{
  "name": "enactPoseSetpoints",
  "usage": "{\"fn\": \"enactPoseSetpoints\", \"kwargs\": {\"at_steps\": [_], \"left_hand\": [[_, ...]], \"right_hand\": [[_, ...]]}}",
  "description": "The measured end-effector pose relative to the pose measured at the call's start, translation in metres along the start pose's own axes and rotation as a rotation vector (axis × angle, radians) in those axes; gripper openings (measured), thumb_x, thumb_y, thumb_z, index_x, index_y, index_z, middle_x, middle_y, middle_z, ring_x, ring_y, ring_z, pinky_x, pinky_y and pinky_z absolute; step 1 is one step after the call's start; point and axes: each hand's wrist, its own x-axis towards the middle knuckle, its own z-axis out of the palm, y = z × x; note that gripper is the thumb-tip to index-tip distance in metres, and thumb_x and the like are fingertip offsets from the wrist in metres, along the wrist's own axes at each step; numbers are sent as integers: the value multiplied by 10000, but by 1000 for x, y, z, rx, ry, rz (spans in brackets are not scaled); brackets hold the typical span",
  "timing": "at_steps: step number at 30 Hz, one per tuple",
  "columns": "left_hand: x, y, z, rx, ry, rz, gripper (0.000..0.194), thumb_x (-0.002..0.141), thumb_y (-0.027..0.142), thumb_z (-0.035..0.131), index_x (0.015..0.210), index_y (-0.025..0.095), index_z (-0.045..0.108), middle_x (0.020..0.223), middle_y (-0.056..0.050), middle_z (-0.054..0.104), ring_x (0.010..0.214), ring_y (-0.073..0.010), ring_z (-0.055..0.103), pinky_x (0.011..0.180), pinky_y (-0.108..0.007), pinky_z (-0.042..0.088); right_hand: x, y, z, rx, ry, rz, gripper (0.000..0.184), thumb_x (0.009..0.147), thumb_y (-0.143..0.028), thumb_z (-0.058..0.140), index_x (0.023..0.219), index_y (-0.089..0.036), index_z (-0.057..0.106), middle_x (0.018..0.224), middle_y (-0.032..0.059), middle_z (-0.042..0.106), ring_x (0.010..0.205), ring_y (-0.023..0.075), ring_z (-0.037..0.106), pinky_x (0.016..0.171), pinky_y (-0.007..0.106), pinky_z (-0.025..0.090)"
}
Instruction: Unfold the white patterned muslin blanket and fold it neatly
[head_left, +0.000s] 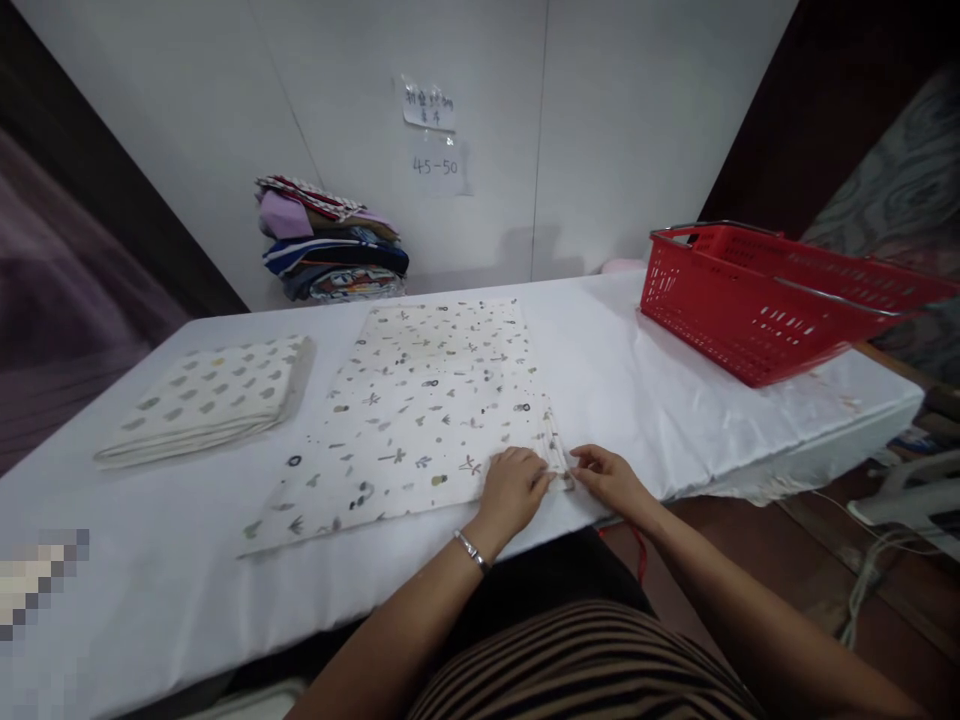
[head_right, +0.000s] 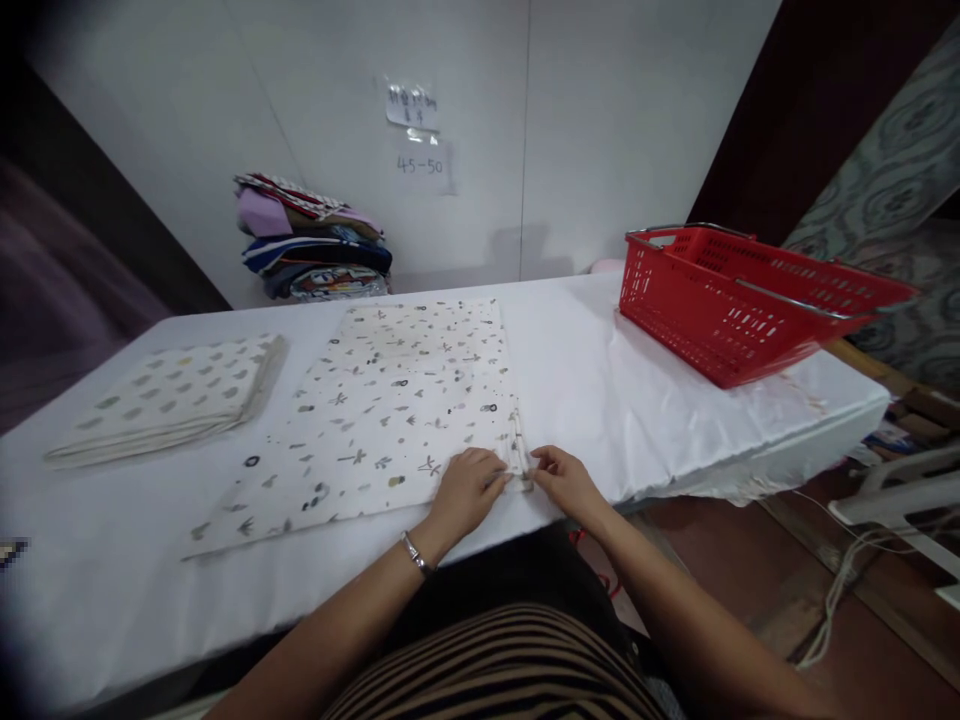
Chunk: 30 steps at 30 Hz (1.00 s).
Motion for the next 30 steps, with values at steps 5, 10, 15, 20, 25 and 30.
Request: {"fn": "enactPoseSetpoints", "kwargs": {"at_steps": [5, 10, 15, 20, 25, 30], "left_hand": [[2, 1, 1, -14, 33, -36, 185, 885, 261, 487, 755, 181, 592, 798, -22, 605, 828, -166, 516, 742, -308, 354], [3, 6, 1, -67, 67, -109, 222, 893, 247, 449, 721, 177, 571, 772, -14, 592, 766, -151, 511, 689, -289, 342], [3, 9, 3, -125, 90, -108, 209, 889, 228, 444, 726, 176, 565, 768, -16, 583, 756, -146, 510, 687, -279, 353], [3, 10, 5, -182, 138, -84, 211, 892, 226, 431, 735, 178, 564, 766, -19, 575, 760, -146, 508, 696, -278, 377], [0, 10, 10, -171, 125, -14, 163, 892, 214, 429, 848, 188, 584, 848, -33, 599, 819, -158, 521, 746, -299, 405], [-4, 9, 13, -171, 95, 28, 192, 857, 163, 460, 1013, 202, 564, 956, -42, 613, 902, -177, 525, 814, -335, 415]], "right_hand": [[4, -1, 1, -258, -31, -36, 235, 734, -332, 581, 868, -151, 648, 698, 18, 632, 622, 128, 525, 577, 239, 388], [3, -13, 4, -450, -4, -39, 175, 728, -315, 596, 781, -158, 650, 691, 33, 647, 628, 142, 538, 584, 246, 371], [4, -14, 6, -437, 7, -69, 120, 715, -283, 584, 684, -171, 614, 635, 14, 616, 602, 131, 508, 565, 239, 346], [1, -18, 6, -111, -67, 47, 143, 667, -291, 588, 604, -176, 532, 475, -45, 480, 452, 80, 379, 455, 215, 270], [-4, -26, 4, 254, -186, 214, 221, 663, -368, 598, 620, -187, 479, 360, -86, 383, 332, 44, 240, 373, 210, 123], [-2, -25, 4, 454, -239, 276, 279, 603, -354, 667, 592, -181, 447, 407, -94, 383, 335, 22, 254, 362, 197, 84]]}}
